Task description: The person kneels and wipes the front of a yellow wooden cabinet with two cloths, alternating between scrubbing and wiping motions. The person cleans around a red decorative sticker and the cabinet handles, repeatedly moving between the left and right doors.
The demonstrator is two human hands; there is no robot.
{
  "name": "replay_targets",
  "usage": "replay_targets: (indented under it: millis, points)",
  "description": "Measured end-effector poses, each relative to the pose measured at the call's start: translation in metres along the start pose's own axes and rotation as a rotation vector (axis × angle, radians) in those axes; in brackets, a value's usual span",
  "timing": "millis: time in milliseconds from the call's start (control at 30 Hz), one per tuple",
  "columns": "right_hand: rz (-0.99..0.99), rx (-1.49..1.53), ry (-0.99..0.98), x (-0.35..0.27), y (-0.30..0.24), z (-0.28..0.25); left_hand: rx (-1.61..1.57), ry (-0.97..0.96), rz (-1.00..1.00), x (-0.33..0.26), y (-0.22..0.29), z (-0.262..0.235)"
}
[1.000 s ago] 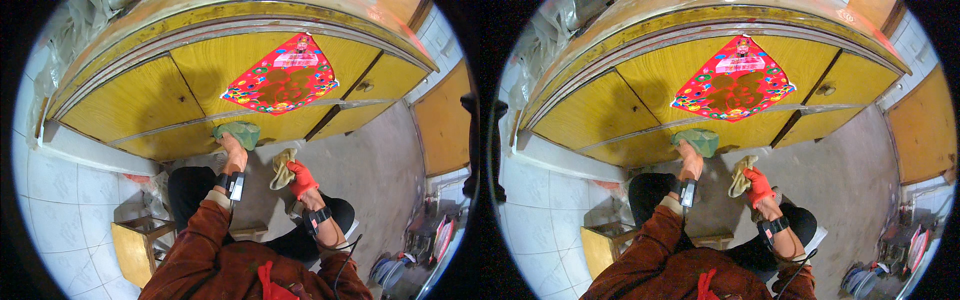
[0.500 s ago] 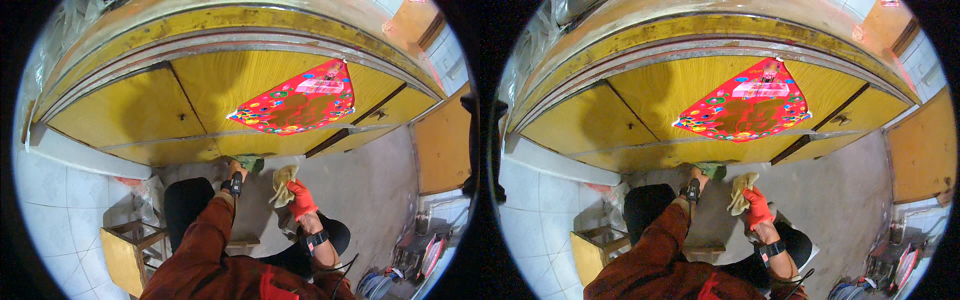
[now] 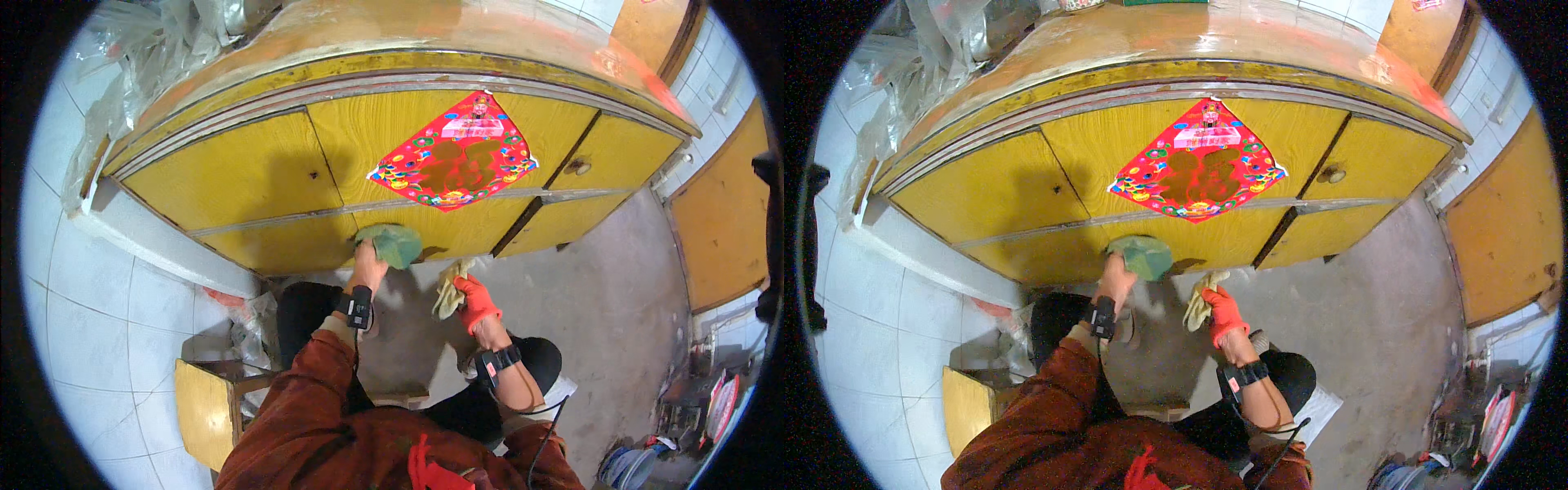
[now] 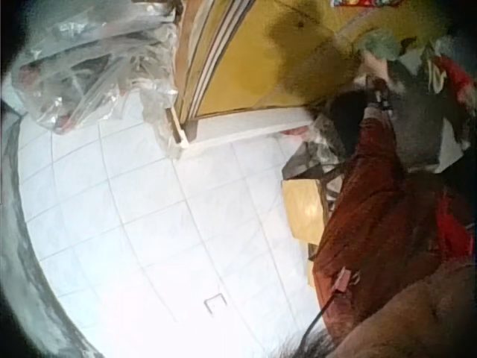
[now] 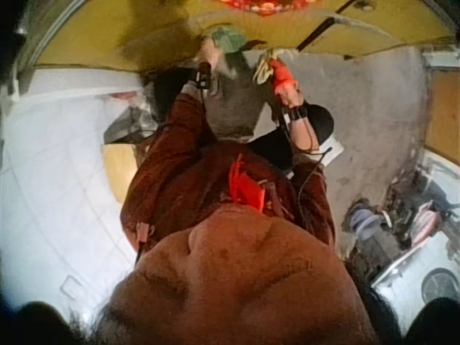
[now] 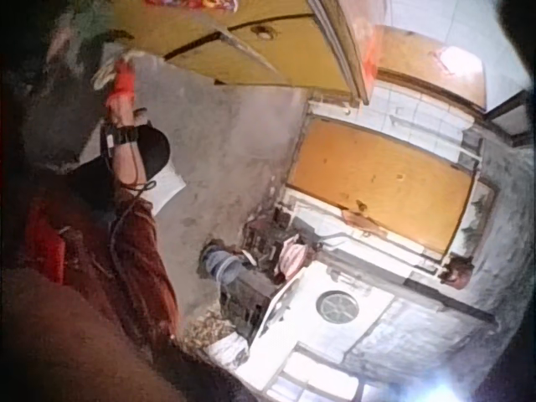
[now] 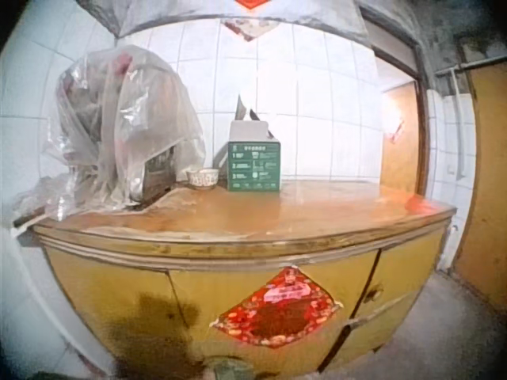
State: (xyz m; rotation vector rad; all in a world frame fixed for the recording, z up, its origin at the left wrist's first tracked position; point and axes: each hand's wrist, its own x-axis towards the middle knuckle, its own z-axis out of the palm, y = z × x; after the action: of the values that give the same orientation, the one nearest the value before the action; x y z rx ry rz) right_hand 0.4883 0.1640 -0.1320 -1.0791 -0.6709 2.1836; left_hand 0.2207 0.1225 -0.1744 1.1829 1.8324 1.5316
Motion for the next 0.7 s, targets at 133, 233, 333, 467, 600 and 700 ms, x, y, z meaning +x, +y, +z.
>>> replay_targets:
  millis: [133,233,333,467,600,700]
  points:
    - [0.000,-0.035,0.041,0.003,0.008,-0.011,0.039,0.032,0.199,0.008,0.046,-0.029]
    - [-0.008,-0.044,0.052,0.002,0.010,-0.017,-1.269,0.272,-0.561,0.033,0.068,-0.028]
    - [-0.014,-0.038,0.074,0.001,0.010,-0.019,-0.898,0.597,-0.636,0.038,0.066,-0.008]
    - [0.023,-0.106,0.096,0.000,0.008,-0.012,-0.860,0.581,-0.445,0.028,0.044,0.017]
    - [-0.002,-0.061,0.034,-0.002,0.005,0.001,-0.962,0.625,-0.593,0.019,0.026,0.036]
    - [0.030,-0.046,0.023,-0.005,0.003,0.010,-0.868,0.675,-0.681,0.017,0.009,0.045]
